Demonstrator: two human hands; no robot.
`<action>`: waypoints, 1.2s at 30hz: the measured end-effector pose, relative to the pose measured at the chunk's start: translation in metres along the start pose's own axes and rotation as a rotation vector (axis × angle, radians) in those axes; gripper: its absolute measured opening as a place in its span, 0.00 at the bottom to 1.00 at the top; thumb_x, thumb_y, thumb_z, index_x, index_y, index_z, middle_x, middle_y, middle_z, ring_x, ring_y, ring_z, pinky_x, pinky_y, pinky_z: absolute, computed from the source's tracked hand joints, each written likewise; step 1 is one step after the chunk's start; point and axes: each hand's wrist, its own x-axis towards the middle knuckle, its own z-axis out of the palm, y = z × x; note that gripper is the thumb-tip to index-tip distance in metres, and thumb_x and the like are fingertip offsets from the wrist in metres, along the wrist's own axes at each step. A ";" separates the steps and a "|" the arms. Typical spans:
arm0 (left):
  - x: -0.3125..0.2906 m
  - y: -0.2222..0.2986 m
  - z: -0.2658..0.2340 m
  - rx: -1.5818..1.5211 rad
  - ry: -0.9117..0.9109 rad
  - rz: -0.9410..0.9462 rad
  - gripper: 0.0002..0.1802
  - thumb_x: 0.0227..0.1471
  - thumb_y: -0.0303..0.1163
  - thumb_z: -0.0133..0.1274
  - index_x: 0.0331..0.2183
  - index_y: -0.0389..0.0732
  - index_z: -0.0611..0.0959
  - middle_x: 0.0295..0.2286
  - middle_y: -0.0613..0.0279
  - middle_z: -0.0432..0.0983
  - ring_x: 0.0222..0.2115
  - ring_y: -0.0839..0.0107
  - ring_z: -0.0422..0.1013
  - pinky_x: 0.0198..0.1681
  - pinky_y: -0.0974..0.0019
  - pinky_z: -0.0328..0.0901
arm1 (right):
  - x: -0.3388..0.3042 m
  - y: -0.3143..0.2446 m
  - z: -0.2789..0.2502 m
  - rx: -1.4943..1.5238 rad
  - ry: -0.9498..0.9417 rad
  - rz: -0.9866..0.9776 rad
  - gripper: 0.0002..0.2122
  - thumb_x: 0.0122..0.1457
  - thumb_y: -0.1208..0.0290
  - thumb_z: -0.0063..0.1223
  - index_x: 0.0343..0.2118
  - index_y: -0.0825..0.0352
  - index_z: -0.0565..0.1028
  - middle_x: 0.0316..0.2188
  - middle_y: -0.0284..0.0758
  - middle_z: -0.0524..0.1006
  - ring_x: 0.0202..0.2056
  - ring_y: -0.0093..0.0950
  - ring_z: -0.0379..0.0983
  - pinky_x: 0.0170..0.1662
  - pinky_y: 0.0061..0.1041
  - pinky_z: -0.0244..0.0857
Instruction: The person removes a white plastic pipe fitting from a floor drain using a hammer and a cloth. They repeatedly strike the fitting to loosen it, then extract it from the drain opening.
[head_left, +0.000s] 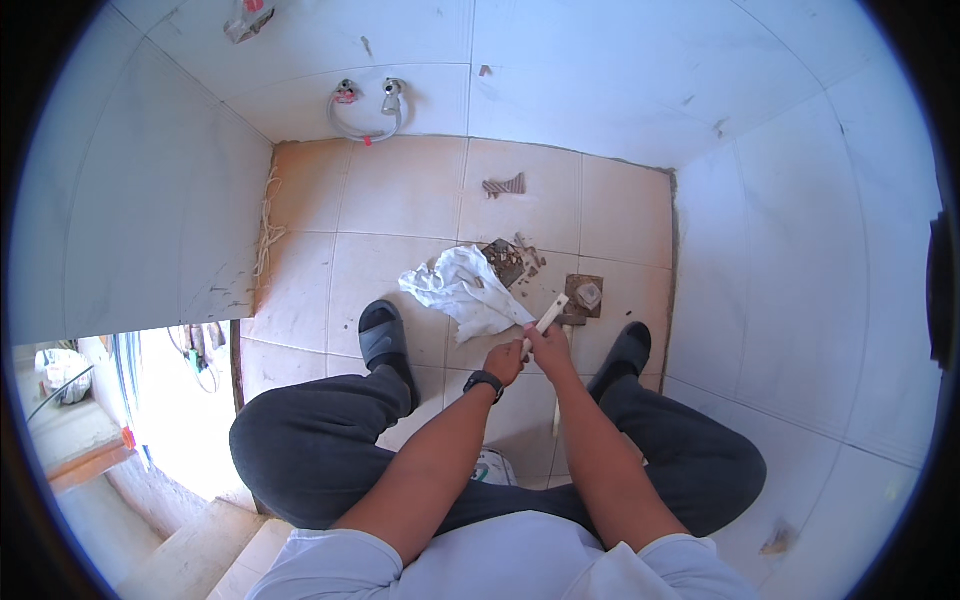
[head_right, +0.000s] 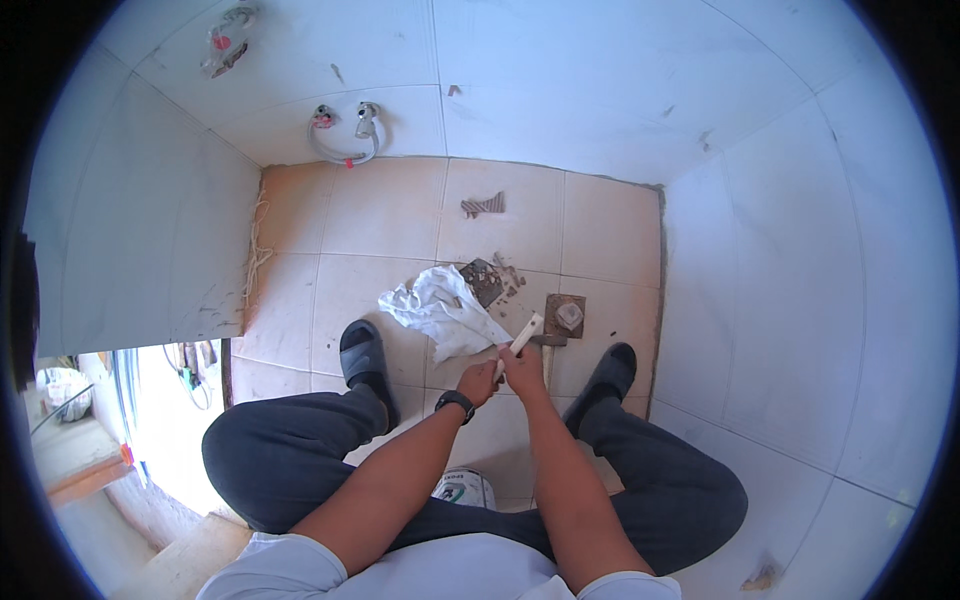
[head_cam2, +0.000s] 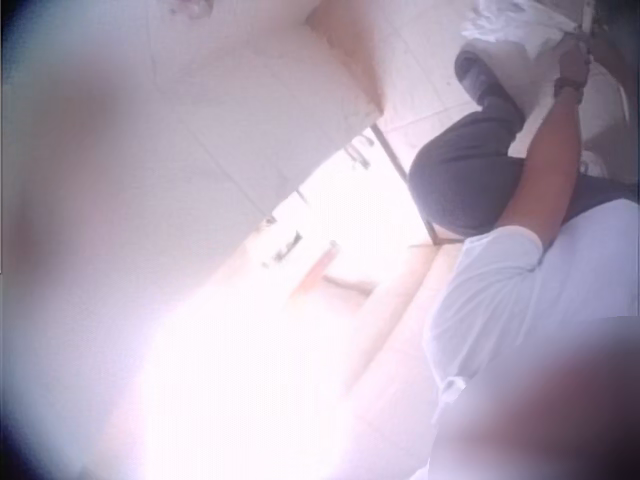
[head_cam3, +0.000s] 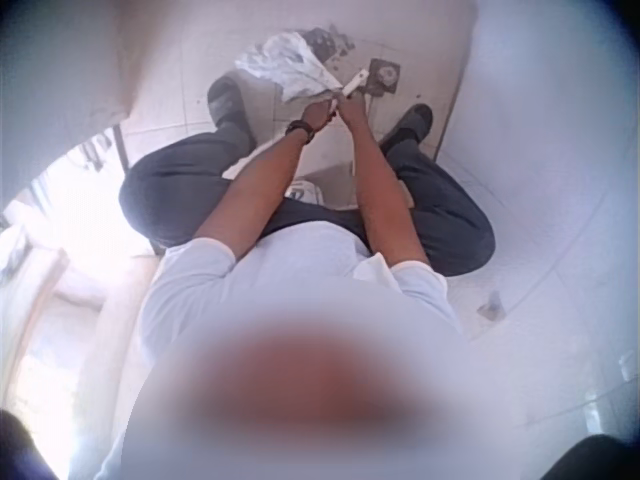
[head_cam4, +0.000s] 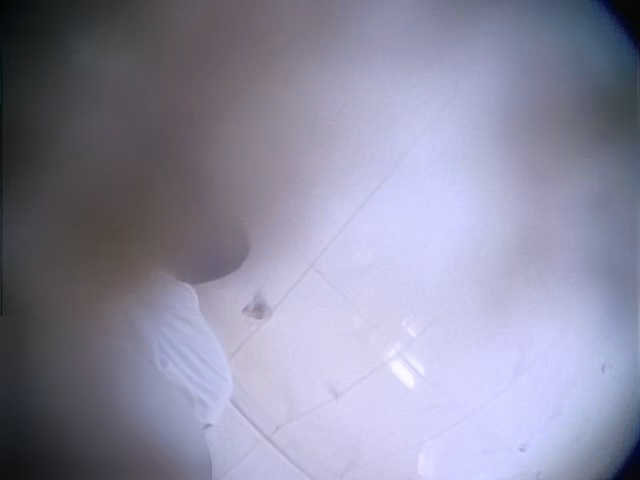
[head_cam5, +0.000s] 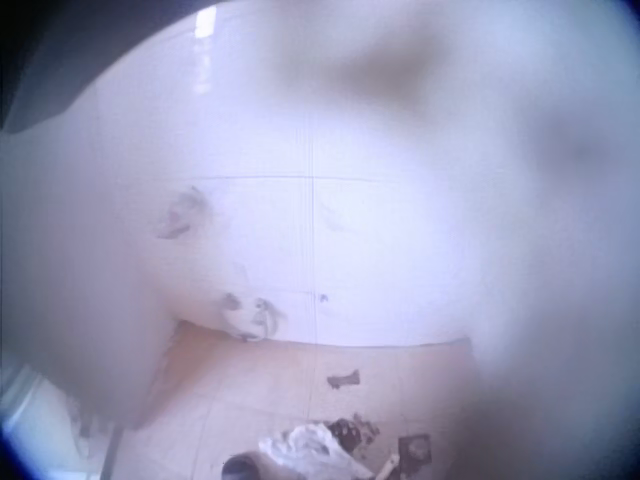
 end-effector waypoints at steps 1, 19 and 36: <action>0.003 0.003 0.001 0.079 0.045 0.030 0.29 0.61 0.52 0.38 0.34 0.37 0.85 0.34 0.40 0.81 0.39 0.46 0.77 0.48 0.50 0.67 | 0.002 -0.004 0.002 -0.168 0.049 -0.027 0.17 0.55 0.59 0.62 0.37 0.71 0.80 0.29 0.46 0.81 0.32 0.38 0.78 0.37 0.37 0.72; 0.088 0.029 -0.150 0.386 0.569 -0.344 0.39 0.47 0.47 0.62 0.58 0.42 0.70 0.53 0.44 0.68 0.57 0.47 0.61 0.60 0.49 0.59 | 0.032 -0.041 0.025 -0.825 0.023 -0.081 0.24 0.53 0.56 0.63 0.47 0.67 0.72 0.42 0.46 0.76 0.44 0.45 0.78 0.45 0.42 0.73; 0.162 0.080 -0.139 0.161 0.395 -0.011 0.27 0.52 0.50 0.59 0.45 0.38 0.84 0.40 0.47 0.82 0.40 0.53 0.79 0.43 0.54 0.71 | 0.110 -0.061 -0.042 -0.679 0.104 -0.007 0.16 0.52 0.60 0.62 0.38 0.68 0.80 0.38 0.47 0.81 0.43 0.46 0.78 0.46 0.44 0.71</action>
